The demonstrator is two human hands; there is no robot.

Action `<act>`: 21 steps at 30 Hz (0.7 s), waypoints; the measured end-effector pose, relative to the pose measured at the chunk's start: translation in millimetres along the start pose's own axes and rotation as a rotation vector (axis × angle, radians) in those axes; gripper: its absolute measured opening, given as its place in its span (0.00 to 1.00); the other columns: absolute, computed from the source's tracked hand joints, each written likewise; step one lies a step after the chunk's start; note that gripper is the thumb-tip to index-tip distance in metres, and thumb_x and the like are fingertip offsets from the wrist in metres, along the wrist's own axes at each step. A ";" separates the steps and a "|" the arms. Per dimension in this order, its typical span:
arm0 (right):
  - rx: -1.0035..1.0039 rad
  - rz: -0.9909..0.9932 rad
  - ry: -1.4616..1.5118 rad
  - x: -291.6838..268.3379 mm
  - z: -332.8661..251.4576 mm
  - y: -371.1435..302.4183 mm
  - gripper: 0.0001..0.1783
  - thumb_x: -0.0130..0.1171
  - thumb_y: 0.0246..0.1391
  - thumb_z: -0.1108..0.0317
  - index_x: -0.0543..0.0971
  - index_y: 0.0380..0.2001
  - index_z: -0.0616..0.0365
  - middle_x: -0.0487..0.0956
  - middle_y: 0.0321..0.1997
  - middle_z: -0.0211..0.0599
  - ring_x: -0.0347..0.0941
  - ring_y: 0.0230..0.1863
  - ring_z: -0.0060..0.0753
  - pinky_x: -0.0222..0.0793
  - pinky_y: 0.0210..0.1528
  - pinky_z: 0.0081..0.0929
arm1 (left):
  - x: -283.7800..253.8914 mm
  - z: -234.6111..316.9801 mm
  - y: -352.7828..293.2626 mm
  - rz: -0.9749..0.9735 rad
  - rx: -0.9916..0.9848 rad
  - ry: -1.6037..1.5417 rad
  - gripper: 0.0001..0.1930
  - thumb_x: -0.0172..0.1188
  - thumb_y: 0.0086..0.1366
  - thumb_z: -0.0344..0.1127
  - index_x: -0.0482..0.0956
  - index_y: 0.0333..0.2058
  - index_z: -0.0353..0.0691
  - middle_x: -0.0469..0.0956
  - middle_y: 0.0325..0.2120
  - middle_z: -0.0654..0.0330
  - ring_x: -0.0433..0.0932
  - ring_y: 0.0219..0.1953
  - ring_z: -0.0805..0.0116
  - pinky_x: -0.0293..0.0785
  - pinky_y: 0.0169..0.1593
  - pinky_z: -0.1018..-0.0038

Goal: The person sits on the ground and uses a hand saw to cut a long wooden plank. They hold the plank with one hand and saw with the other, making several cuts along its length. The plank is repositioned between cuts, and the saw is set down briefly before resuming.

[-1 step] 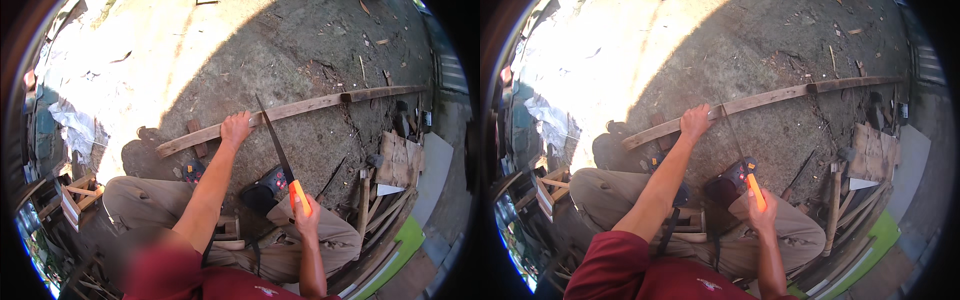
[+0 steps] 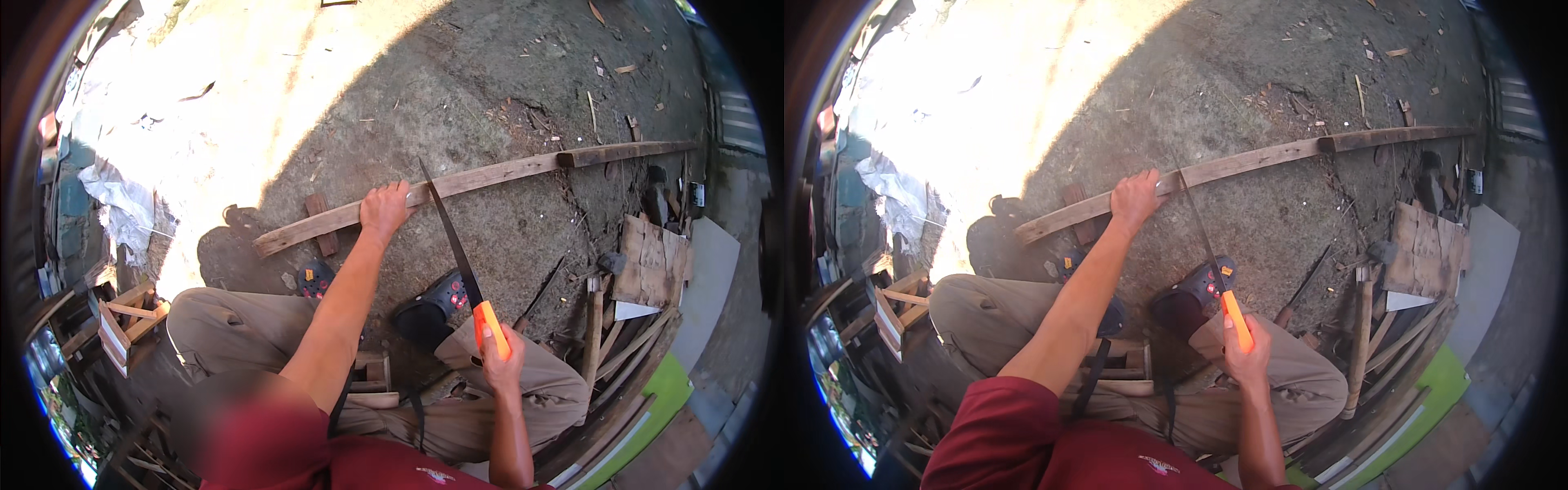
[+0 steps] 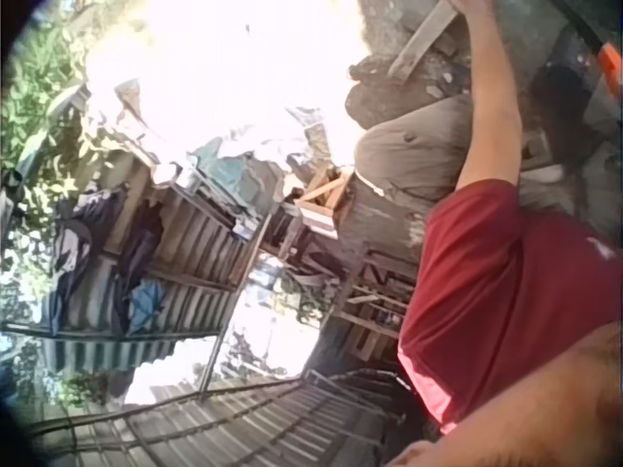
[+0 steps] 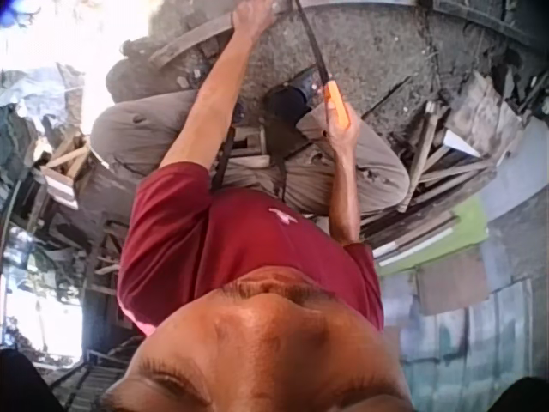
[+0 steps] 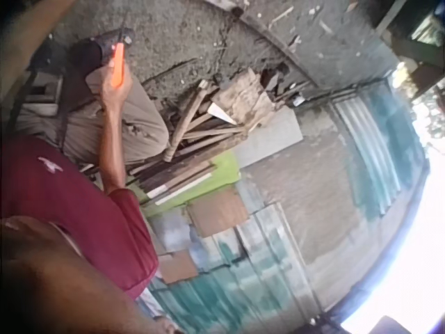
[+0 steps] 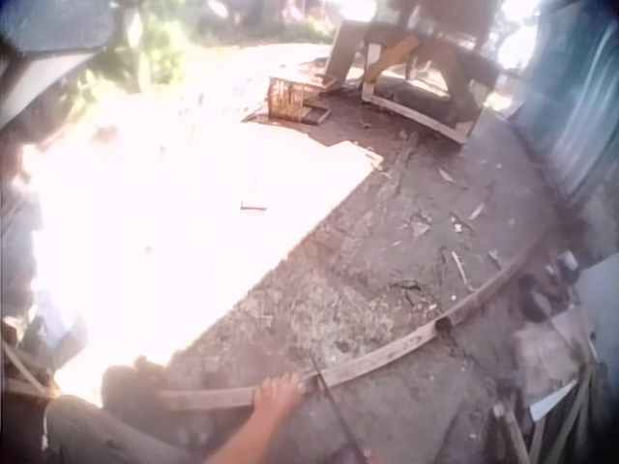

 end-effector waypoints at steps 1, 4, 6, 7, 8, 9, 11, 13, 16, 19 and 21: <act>0.042 -0.009 0.030 -5.2 6.5 -9.1 0.18 0.62 0.64 0.61 0.75 0.24 0.61 0.72 0.16 0.28 0.65 0.20 0.19 0.60 0.23 0.27 | -1.5 -1.4 -2.1 -0.007 -0.010 -0.004 0.25 0.77 0.49 0.51 0.76 0.39 0.45 0.82 0.34 0.59 0.84 0.38 0.59 0.78 0.42 0.65; -0.007 0.020 -0.015 -9.8 1.1 -2.7 0.18 0.61 0.64 0.63 0.75 0.22 0.62 0.70 0.15 0.27 0.63 0.20 0.16 0.59 0.22 0.26 | 1.9 7.3 5.5 -0.024 0.012 -0.011 0.26 0.77 0.49 0.51 0.76 0.40 0.45 0.82 0.34 0.59 0.84 0.38 0.59 0.78 0.42 0.65; -0.084 0.040 -0.069 -9.2 -33.5 21.5 0.18 0.62 0.64 0.65 0.75 0.22 0.64 0.69 0.15 0.27 0.63 0.20 0.16 0.58 0.22 0.26 | 5.4 10.2 10.9 -0.027 0.033 -0.011 0.26 0.77 0.49 0.51 0.76 0.40 0.45 0.83 0.34 0.59 0.84 0.38 0.60 0.78 0.42 0.65; -0.084 0.043 -0.103 -2.8 -48.8 36.2 0.18 0.62 0.64 0.65 0.75 0.22 0.65 0.69 0.15 0.29 0.63 0.20 0.16 0.58 0.21 0.27 | 8.2 8.3 11.7 -0.027 0.036 -0.008 0.26 0.76 0.50 0.51 0.76 0.40 0.44 0.83 0.34 0.59 0.84 0.38 0.59 0.79 0.42 0.65; -0.117 0.040 -0.129 2.6 -59.9 43.4 0.17 0.62 0.63 0.65 0.76 0.23 0.65 0.69 0.15 0.29 0.63 0.20 0.17 0.58 0.21 0.27 | 8.5 4.3 12.5 -0.019 0.033 -0.005 0.25 0.76 0.50 0.50 0.76 0.40 0.44 0.83 0.34 0.59 0.84 0.38 0.59 0.79 0.42 0.65; -0.151 0.045 -0.156 3.9 -67.1 46.3 0.17 0.62 0.63 0.65 0.76 0.24 0.66 0.69 0.15 0.30 0.63 0.20 0.17 0.58 0.22 0.27 | 7.1 3.8 14.7 -0.008 0.035 -0.007 0.25 0.76 0.50 0.50 0.76 0.40 0.44 0.83 0.34 0.59 0.84 0.39 0.59 0.79 0.42 0.64; -0.115 0.035 -0.142 -1.8 -61.4 23.6 0.16 0.63 0.63 0.65 0.77 0.24 0.66 0.70 0.16 0.31 0.63 0.20 0.17 0.59 0.22 0.27 | 6.6 0.3 7.8 -0.043 0.010 -0.013 0.25 0.76 0.51 0.49 0.76 0.40 0.44 0.83 0.35 0.59 0.85 0.39 0.59 0.79 0.42 0.64; -0.066 0.053 -0.112 -13.9 -50.9 2.2 0.16 0.63 0.63 0.65 0.77 0.24 0.65 0.70 0.16 0.32 0.63 0.20 0.18 0.59 0.22 0.27 | -1.0 -1.1 23.1 -0.040 0.001 -0.006 0.25 0.76 0.51 0.50 0.75 0.41 0.44 0.83 0.36 0.60 0.84 0.40 0.59 0.78 0.44 0.64; 0.056 0.059 -0.088 -33.7 -22.8 -28.6 0.17 0.63 0.62 0.64 0.76 0.23 0.64 0.71 0.16 0.34 0.64 0.19 0.20 0.60 0.22 0.28 | 8.9 1.9 5.5 -0.099 -0.013 -0.002 0.25 0.75 0.52 0.52 0.75 0.41 0.45 0.83 0.38 0.60 0.84 0.43 0.60 0.78 0.47 0.64; -0.130 0.079 -0.132 19.9 -41.0 40.2 0.19 0.63 0.62 0.63 0.74 0.22 0.64 0.71 0.14 0.40 0.65 0.17 0.22 0.62 0.22 0.33 | 12.6 9.4 9.5 -0.117 -0.003 -0.008 0.26 0.75 0.52 0.51 0.75 0.42 0.46 0.83 0.38 0.60 0.84 0.43 0.60 0.78 0.47 0.64; -0.181 0.104 -0.126 41.3 -47.7 55.2 0.19 0.64 0.62 0.62 0.74 0.23 0.64 0.71 0.15 0.41 0.67 0.18 0.22 0.64 0.23 0.32 | 10.1 8.5 15.8 -0.136 -0.012 -0.004 0.26 0.75 0.52 0.51 0.75 0.43 0.46 0.83 0.38 0.60 0.84 0.43 0.59 0.78 0.47 0.64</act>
Point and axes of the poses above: each hand's wrist, its own y-axis towards the middle knuckle, its own x-axis out of the palm, z = x × y, the point moved 8 cm from there along y, towards the middle knuckle
